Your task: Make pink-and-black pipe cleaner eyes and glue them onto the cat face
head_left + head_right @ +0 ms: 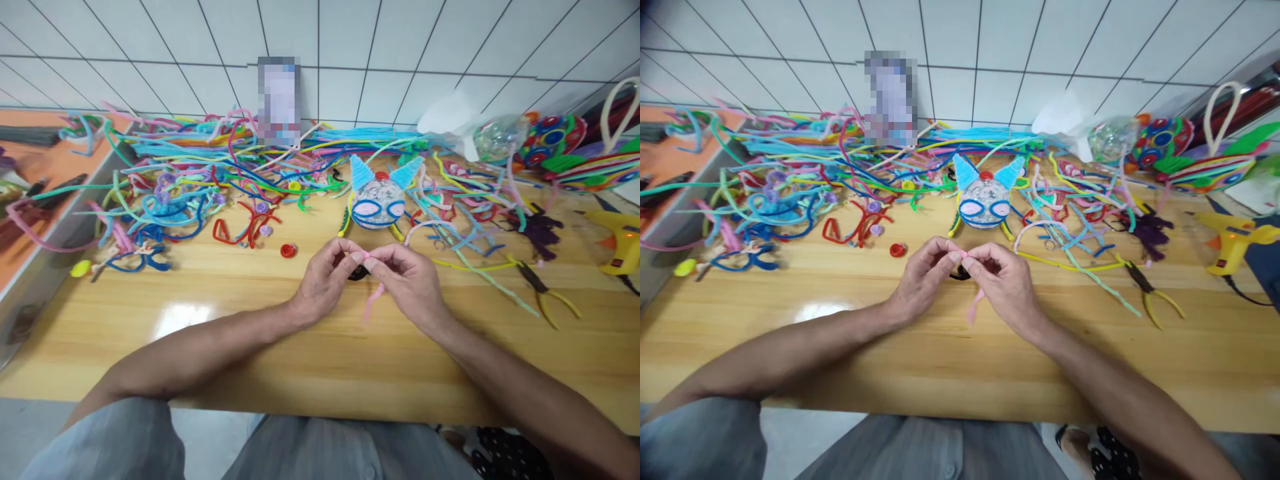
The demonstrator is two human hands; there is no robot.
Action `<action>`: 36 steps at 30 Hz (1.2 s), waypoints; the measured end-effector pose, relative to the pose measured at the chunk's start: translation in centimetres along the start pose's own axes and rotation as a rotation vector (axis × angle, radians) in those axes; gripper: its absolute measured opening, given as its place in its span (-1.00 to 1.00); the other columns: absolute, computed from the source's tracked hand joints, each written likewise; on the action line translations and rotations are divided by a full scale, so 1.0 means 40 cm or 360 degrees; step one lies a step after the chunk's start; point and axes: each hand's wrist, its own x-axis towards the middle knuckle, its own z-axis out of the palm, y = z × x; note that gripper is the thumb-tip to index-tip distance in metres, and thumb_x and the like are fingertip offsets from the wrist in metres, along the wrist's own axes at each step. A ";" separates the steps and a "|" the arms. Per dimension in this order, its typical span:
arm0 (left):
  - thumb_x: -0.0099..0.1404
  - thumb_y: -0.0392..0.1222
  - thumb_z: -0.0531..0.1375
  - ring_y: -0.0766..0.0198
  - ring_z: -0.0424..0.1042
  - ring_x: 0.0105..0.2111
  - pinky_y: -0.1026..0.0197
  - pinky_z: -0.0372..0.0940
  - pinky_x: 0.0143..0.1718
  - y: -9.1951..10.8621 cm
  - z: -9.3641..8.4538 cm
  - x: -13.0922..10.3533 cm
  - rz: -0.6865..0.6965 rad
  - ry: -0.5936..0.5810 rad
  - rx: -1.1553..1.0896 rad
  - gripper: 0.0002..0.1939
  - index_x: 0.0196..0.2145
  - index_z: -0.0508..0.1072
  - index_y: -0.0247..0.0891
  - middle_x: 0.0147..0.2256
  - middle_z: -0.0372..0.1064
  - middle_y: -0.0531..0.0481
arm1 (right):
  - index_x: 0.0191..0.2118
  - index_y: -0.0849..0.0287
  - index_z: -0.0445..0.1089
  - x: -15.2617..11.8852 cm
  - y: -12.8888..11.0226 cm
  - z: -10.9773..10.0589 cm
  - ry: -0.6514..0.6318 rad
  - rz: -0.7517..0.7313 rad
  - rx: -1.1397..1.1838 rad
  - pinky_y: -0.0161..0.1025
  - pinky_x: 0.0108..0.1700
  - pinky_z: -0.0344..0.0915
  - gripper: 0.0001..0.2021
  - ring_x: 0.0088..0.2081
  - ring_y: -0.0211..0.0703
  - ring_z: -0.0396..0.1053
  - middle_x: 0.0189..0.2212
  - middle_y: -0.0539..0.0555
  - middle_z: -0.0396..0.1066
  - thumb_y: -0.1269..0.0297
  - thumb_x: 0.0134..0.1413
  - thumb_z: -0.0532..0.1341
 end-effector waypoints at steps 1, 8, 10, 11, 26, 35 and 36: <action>0.48 -0.05 0.22 0.31 0.38 -0.32 0.24 0.32 -0.23 0.000 -0.002 0.002 0.0029 -0.0018 0.0054 -0.78 -0.21 0.46 -0.26 -0.30 0.43 0.00 | -0.32 0.16 0.53 0.002 0.000 -0.004 0.0013 -0.0066 -0.0089 -0.33 -0.55 0.34 -0.79 -0.51 -0.28 0.31 -0.49 -0.02 0.44 0.12 0.22 0.34; 0.45 -0.22 0.24 0.33 0.34 -0.37 0.24 0.24 -0.28 0.001 -0.025 0.023 0.0377 -0.0217 0.0493 -0.90 -0.23 0.51 -0.27 -0.33 0.47 0.00 | -0.42 0.12 0.47 0.026 -0.020 -0.043 0.0027 -0.0762 -0.0811 -0.27 -0.38 0.23 -0.84 -0.49 -0.29 0.28 -0.54 -0.04 0.39 0.41 0.21 0.27; 0.46 -0.19 0.25 0.33 0.35 -0.38 0.25 0.24 -0.31 0.001 -0.027 0.023 0.0322 -0.0207 0.0455 -0.87 -0.25 0.52 -0.28 -0.34 0.47 0.00 | -0.39 0.12 0.49 0.026 -0.022 -0.045 0.0010 -0.0796 -0.0819 -0.27 -0.38 0.25 -0.85 -0.49 -0.28 0.30 -0.53 -0.04 0.41 0.37 0.24 0.28; 0.45 -0.16 0.26 0.33 0.35 -0.39 0.25 0.23 -0.32 0.002 -0.027 0.021 0.0279 -0.0189 0.0416 -0.86 -0.25 0.52 -0.28 -0.35 0.46 0.00 | -0.37 0.11 0.51 0.024 -0.020 -0.043 0.0011 -0.0767 -0.0786 -0.27 -0.38 0.25 -0.86 -0.49 -0.28 0.30 -0.54 -0.04 0.41 0.35 0.25 0.29; 0.34 0.05 0.35 0.31 0.43 -0.38 0.24 0.35 -0.30 0.019 -0.010 0.008 -0.0155 -0.0133 -0.0068 -0.69 -0.24 0.54 -0.28 -0.36 0.51 -0.02 | -0.35 0.15 0.52 0.010 -0.008 -0.024 0.0020 -0.0451 -0.0467 -0.30 -0.42 0.26 -0.90 -0.50 -0.29 0.35 -0.52 -0.05 0.45 0.37 0.22 0.30; 0.38 -0.09 0.30 0.35 0.35 -0.43 0.28 0.24 -0.37 0.022 -0.024 0.021 -0.0001 -0.0133 0.0154 -0.81 -0.28 0.53 -0.29 -0.39 0.46 0.01 | -0.29 0.11 0.55 0.016 -0.011 -0.036 0.0023 -0.0637 -0.0678 -0.27 -0.38 0.27 -0.91 -0.47 -0.25 0.38 -0.51 -0.04 0.44 0.33 0.27 0.31; 0.37 -0.06 0.32 0.35 0.37 -0.42 0.28 0.26 -0.36 0.023 -0.022 0.021 -0.0030 -0.0103 0.0068 -0.79 -0.29 0.53 -0.29 -0.40 0.46 0.01 | -0.28 0.11 0.55 0.014 -0.010 -0.033 0.0017 -0.0559 -0.0610 -0.27 -0.39 0.28 -0.91 -0.46 -0.24 0.39 -0.50 -0.03 0.45 0.29 0.28 0.31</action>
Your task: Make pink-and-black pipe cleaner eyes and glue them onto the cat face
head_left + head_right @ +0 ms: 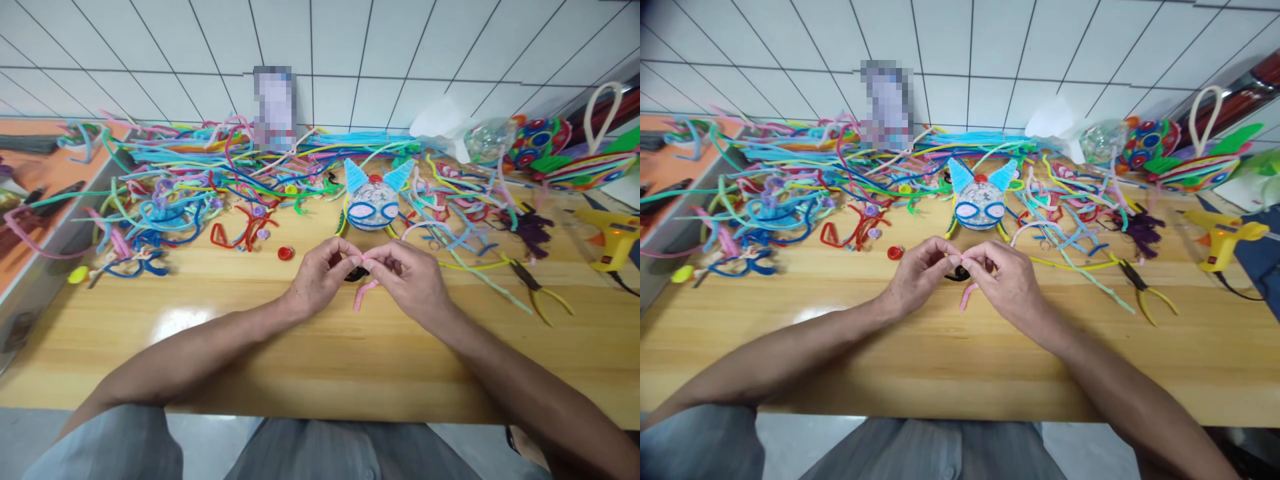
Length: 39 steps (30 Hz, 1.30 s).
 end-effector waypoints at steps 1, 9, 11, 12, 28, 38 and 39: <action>0.35 -0.05 0.34 0.34 0.39 -0.40 0.28 0.29 -0.34 0.001 0.002 -0.001 -0.0028 0.0030 -0.0080 -0.77 -0.29 0.52 -0.29 -0.39 0.47 0.02 | -0.27 0.11 0.56 -0.002 0.000 0.004 -0.0008 0.0079 0.0070 -0.27 -0.40 0.30 -0.88 -0.46 -0.23 0.41 -0.49 -0.01 0.47 0.23 0.29 0.31; 0.32 0.03 0.37 0.31 0.45 -0.35 0.24 0.38 -0.24 -0.010 0.022 -0.017 -0.0217 0.0068 -0.0309 -0.69 -0.26 0.51 -0.30 -0.35 0.50 0.00 | -0.32 0.12 0.54 -0.014 0.001 0.027 0.0060 0.0229 0.0172 -0.25 -0.40 0.33 -0.77 -0.47 -0.21 0.39 -0.48 0.02 0.50 0.11 0.31 0.30; 0.35 0.00 0.35 0.33 0.40 -0.39 0.25 0.34 -0.29 -0.015 0.020 -0.016 -0.0128 0.0043 -0.0113 -0.73 -0.23 0.53 -0.28 -0.35 0.50 0.00 | -0.35 0.10 0.54 -0.011 0.000 0.018 0.0090 0.0082 -0.0007 -0.24 -0.39 0.30 -0.82 -0.48 -0.23 0.35 -0.51 0.00 0.45 0.21 0.29 0.30; 0.37 -0.03 0.34 0.34 0.37 -0.41 0.25 0.31 -0.31 -0.016 0.017 -0.015 -0.0046 0.0023 0.0017 -0.77 -0.22 0.54 -0.27 -0.35 0.49 0.00 | -0.36 0.09 0.53 -0.009 0.000 0.012 0.0098 -0.0010 -0.0105 -0.24 -0.38 0.29 -0.83 -0.48 -0.23 0.34 -0.51 -0.01 0.44 0.25 0.29 0.29; 0.37 0.01 0.34 0.34 0.41 -0.39 0.28 0.34 -0.30 -0.004 0.023 -0.020 -0.0016 0.0139 -0.0160 -0.72 -0.27 0.53 -0.29 -0.39 0.48 0.03 | -0.29 0.11 0.53 -0.019 -0.021 0.027 0.0108 0.0243 0.0267 -0.27 -0.43 0.36 -0.81 -0.48 -0.22 0.47 -0.43 0.02 0.57 0.12 0.29 0.33; 0.43 -0.06 0.27 0.30 0.41 -0.36 0.24 0.32 -0.27 -0.011 0.013 -0.009 0.0150 -0.0012 0.0132 -0.80 -0.23 0.54 -0.25 -0.32 0.51 -0.03 | -0.38 0.12 0.51 -0.006 -0.014 0.004 0.0033 0.0176 0.0118 -0.30 -0.48 0.24 -0.85 -0.55 -0.28 0.35 -0.55 -0.03 0.49 0.24 0.22 0.31; 0.44 -0.09 0.27 0.29 0.41 -0.35 0.22 0.31 -0.25 -0.010 0.008 -0.005 0.0258 -0.0036 0.0267 -0.83 -0.23 0.55 -0.24 -0.31 0.51 -0.03 | -0.39 0.12 0.51 -0.003 -0.011 -0.002 0.0014 0.0129 0.0054 -0.30 -0.48 0.23 -0.86 -0.55 -0.28 0.34 -0.56 -0.04 0.47 0.28 0.21 0.31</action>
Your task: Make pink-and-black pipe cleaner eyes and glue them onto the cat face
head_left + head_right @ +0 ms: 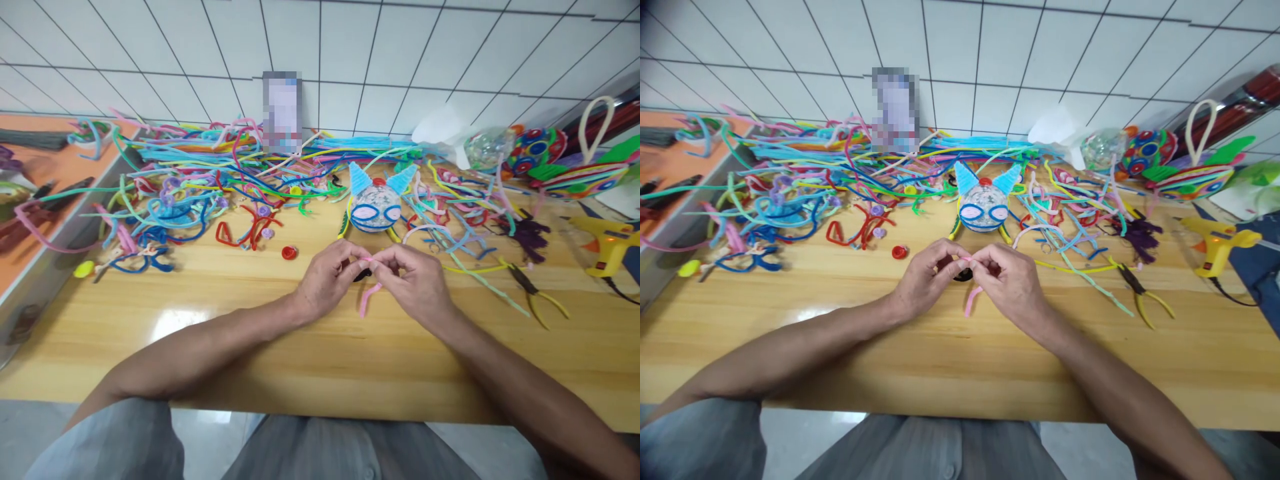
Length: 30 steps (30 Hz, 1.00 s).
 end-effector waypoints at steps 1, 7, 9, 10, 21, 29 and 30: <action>0.44 -0.12 0.26 0.27 0.41 -0.33 0.21 0.31 -0.23 -0.001 -0.005 0.004 0.0099 -0.0021 0.0107 -0.85 -0.24 0.56 -0.24 -0.32 0.51 -0.04 | -0.40 0.11 0.51 0.003 0.001 -0.005 -0.0012 -0.0046 -0.0053 -0.30 -0.47 0.23 -0.86 -0.54 -0.28 0.34 -0.56 -0.04 0.46 0.30 0.21 0.30; 0.47 -0.17 0.20 0.29 0.39 -0.34 0.22 0.28 -0.24 -0.004 -0.008 0.004 0.0101 0.0036 0.0172 -0.85 -0.28 0.49 -0.24 -0.34 0.47 -0.01 | -0.28 0.10 0.54 0.000 -0.004 0.005 0.0033 -0.0061 -0.0037 -0.28 -0.40 0.33 -0.90 -0.48 -0.25 0.44 -0.48 -0.01 0.53 0.23 0.27 0.32; 0.47 -0.15 0.19 0.30 0.37 -0.36 0.23 0.26 -0.27 -0.002 -0.001 -0.002 -0.0025 0.0051 0.0084 -0.84 -0.27 0.47 -0.25 -0.34 0.44 0.01 | -0.26 0.11 0.53 -0.006 -0.003 0.016 0.0014 -0.0008 0.0040 -0.29 -0.42 0.34 -0.86 -0.49 -0.24 0.46 -0.47 0.00 0.55 0.18 0.30 0.32; 0.47 -0.14 0.19 0.30 0.36 -0.36 0.23 0.27 -0.28 0.000 0.002 -0.005 -0.0088 0.0052 0.0022 -0.84 -0.26 0.46 -0.25 -0.34 0.43 0.01 | -0.25 0.11 0.53 -0.009 -0.002 0.020 0.0003 0.0008 0.0069 -0.29 -0.43 0.35 -0.85 -0.49 -0.24 0.47 -0.46 0.00 0.56 0.16 0.32 0.31; 0.46 0.01 0.23 0.30 0.43 -0.30 0.24 0.36 -0.20 0.005 0.013 -0.013 -0.0182 0.0043 -0.0321 -0.75 -0.19 0.47 -0.25 -0.28 0.48 -0.01 | -0.35 0.12 0.54 -0.012 0.001 0.024 0.0020 0.0125 0.0179 -0.28 -0.41 0.32 -0.76 -0.47 -0.23 0.41 -0.48 0.01 0.54 0.09 0.28 0.31; 0.45 -0.11 0.22 0.29 0.43 -0.33 0.23 0.32 -0.24 0.005 0.005 -0.009 -0.0164 0.0055 -0.0120 -0.83 -0.26 0.49 -0.25 -0.33 0.49 -0.01 | -0.30 0.14 0.51 -0.007 0.004 0.025 -0.0144 0.0288 0.0465 -0.29 -0.41 0.36 -0.76 -0.45 -0.23 0.42 -0.45 0.00 0.50 0.06 0.21 0.34; 0.45 -0.09 0.22 0.29 0.43 -0.34 0.24 0.33 -0.25 0.004 0.008 -0.011 -0.0191 0.0075 -0.0148 -0.82 -0.26 0.48 -0.25 -0.33 0.48 -0.01 | -0.29 0.14 0.51 -0.008 0.005 0.029 -0.0145 0.0297 0.0476 -0.29 -0.39 0.37 -0.77 -0.43 -0.23 0.44 -0.43 0.00 0.52 0.06 0.22 0.35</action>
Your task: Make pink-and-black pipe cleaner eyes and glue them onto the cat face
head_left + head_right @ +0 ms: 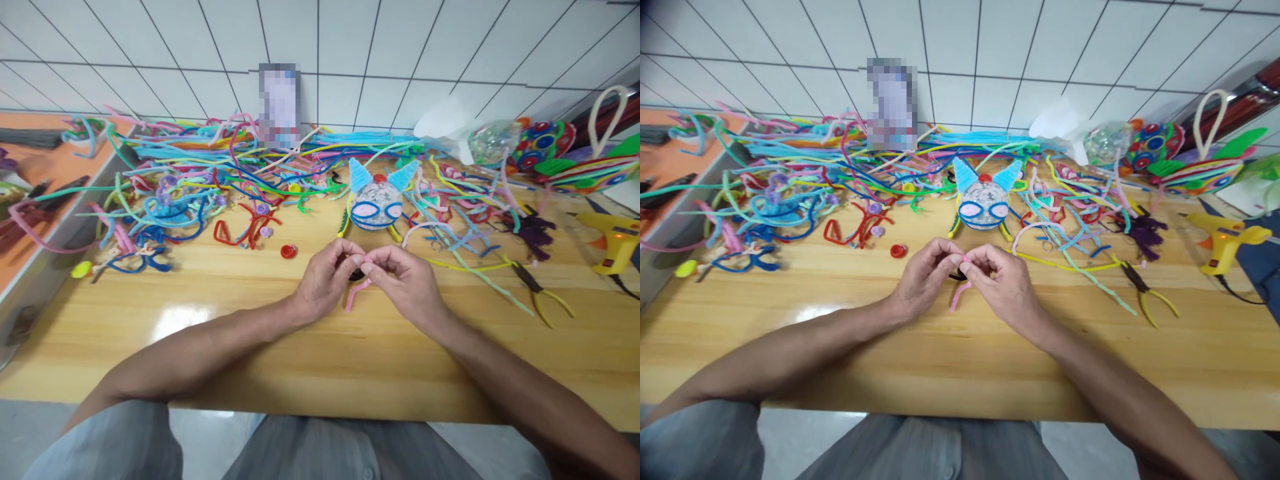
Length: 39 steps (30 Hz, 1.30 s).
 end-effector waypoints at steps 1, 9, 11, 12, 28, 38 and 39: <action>0.45 -0.07 0.23 0.30 0.43 -0.33 0.24 0.33 -0.24 -0.001 0.003 -0.002 -0.0022 0.0020 -0.0035 -0.80 -0.26 0.47 -0.25 -0.33 0.48 0.00 | -0.27 0.14 0.50 -0.001 0.002 0.004 0.0001 0.0009 0.0011 -0.28 -0.38 0.38 -0.77 -0.43 -0.22 0.45 -0.42 0.01 0.53 0.06 0.22 0.35; 0.47 -0.13 0.21 0.32 0.42 -0.32 0.27 0.32 -0.25 -0.010 -0.003 0.009 0.0035 -0.0085 -0.0028 -0.84 -0.23 0.49 -0.27 -0.31 0.49 0.00 | -0.34 0.14 0.47 0.012 0.006 -0.022 -0.0042 -0.0065 -0.0187 -0.29 -0.41 0.33 -0.72 -0.45 -0.22 0.43 -0.46 0.01 0.50 0.03 0.23 0.34; 0.46 -0.18 0.23 0.31 0.43 -0.31 0.27 0.31 -0.24 -0.012 -0.011 0.018 0.0191 -0.0140 0.0123 -0.88 -0.22 0.52 -0.26 -0.30 0.51 0.00 | -0.34 0.14 0.48 0.017 0.003 -0.035 -0.0079 -0.0066 -0.0245 -0.29 -0.42 0.33 -0.71 -0.45 -0.22 0.44 -0.46 0.02 0.51 0.01 0.24 0.34; 0.45 -0.20 0.24 0.32 0.44 -0.31 0.27 0.31 -0.23 -0.012 -0.015 0.022 0.0252 -0.0156 0.0193 -0.90 -0.22 0.53 -0.26 -0.30 0.52 0.00 | -0.34 0.14 0.48 0.019 0.002 -0.039 -0.0089 -0.0059 -0.0250 -0.28 -0.42 0.33 -0.70 -0.45 -0.21 0.44 -0.46 0.02 0.52 -0.01 0.24 0.35; 0.43 -0.01 0.24 0.34 0.41 -0.35 0.28 0.34 -0.27 -0.014 0.016 -0.006 -0.0112 0.0075 -0.0360 -0.75 -0.25 0.43 -0.27 -0.35 0.42 0.04 | -0.29 0.13 0.53 0.000 0.003 0.017 0.0056 0.0032 0.0199 -0.23 -0.31 0.48 -0.65 -0.39 -0.15 0.56 -0.40 0.05 0.60 -0.08 0.17 0.40; 0.43 -0.21 0.25 0.31 0.36 -0.35 0.23 0.24 -0.26 -0.016 -0.012 0.030 0.0308 -0.0176 0.0331 -0.90 -0.26 0.51 -0.26 -0.36 0.45 0.03 | -0.46 0.13 0.44 0.023 -0.001 -0.029 0.0044 -0.0122 -0.0294 -0.31 -0.49 0.21 -0.73 -0.54 -0.27 0.32 -0.58 -0.02 0.43 0.08 0.13 0.38; 0.44 -0.22 0.25 0.30 0.37 -0.35 0.23 0.24 -0.25 -0.012 -0.014 0.031 0.0359 -0.0176 0.0375 -0.89 -0.27 0.51 -0.26 -0.37 0.45 0.03 | -0.44 0.13 0.44 0.023 -0.003 -0.031 0.0031 -0.0133 -0.0308 -0.30 -0.48 0.23 -0.73 -0.53 -0.26 0.34 -0.57 -0.01 0.44 0.08 0.14 0.37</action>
